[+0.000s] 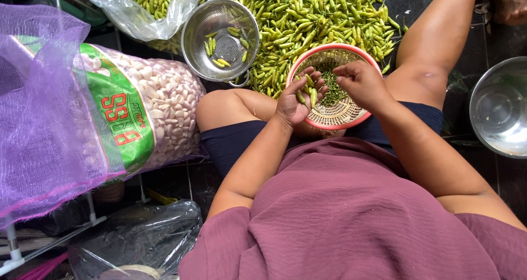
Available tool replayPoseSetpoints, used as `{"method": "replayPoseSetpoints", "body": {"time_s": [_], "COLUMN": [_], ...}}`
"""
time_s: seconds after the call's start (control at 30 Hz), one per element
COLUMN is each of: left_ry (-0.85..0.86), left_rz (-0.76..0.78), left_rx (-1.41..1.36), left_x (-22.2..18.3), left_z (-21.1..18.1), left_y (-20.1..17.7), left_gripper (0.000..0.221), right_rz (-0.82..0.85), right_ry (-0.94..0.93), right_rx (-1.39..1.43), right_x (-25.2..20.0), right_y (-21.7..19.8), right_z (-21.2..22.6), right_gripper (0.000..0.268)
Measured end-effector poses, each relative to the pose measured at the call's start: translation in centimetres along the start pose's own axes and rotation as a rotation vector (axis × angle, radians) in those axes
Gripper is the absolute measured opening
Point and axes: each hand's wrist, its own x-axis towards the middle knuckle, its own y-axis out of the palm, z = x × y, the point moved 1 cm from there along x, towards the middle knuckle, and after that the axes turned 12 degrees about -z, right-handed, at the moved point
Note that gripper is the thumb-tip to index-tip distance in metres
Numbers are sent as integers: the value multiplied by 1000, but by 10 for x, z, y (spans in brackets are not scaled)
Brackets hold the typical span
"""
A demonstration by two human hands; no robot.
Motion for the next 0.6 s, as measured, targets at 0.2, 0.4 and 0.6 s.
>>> {"method": "replayPoseSetpoints", "body": {"time_s": [0.2, 0.4, 0.6], "left_ry": [-33, 40, 91], "left_rz": [69, 27, -50], "left_rx": [-53, 23, 51], "left_x": [10, 12, -1], "left_z": [-1, 5, 9], "left_y": [-16, -22, 2], "left_gripper": [36, 41, 42], "right_rz": [73, 96, 68], "right_ry": [-176, -193, -106], "right_rx": [-103, -270, -162], "right_x": [-29, -38, -32], "right_y": [13, 41, 42], "right_z": [62, 61, 44], "right_gripper": [17, 21, 22]}}
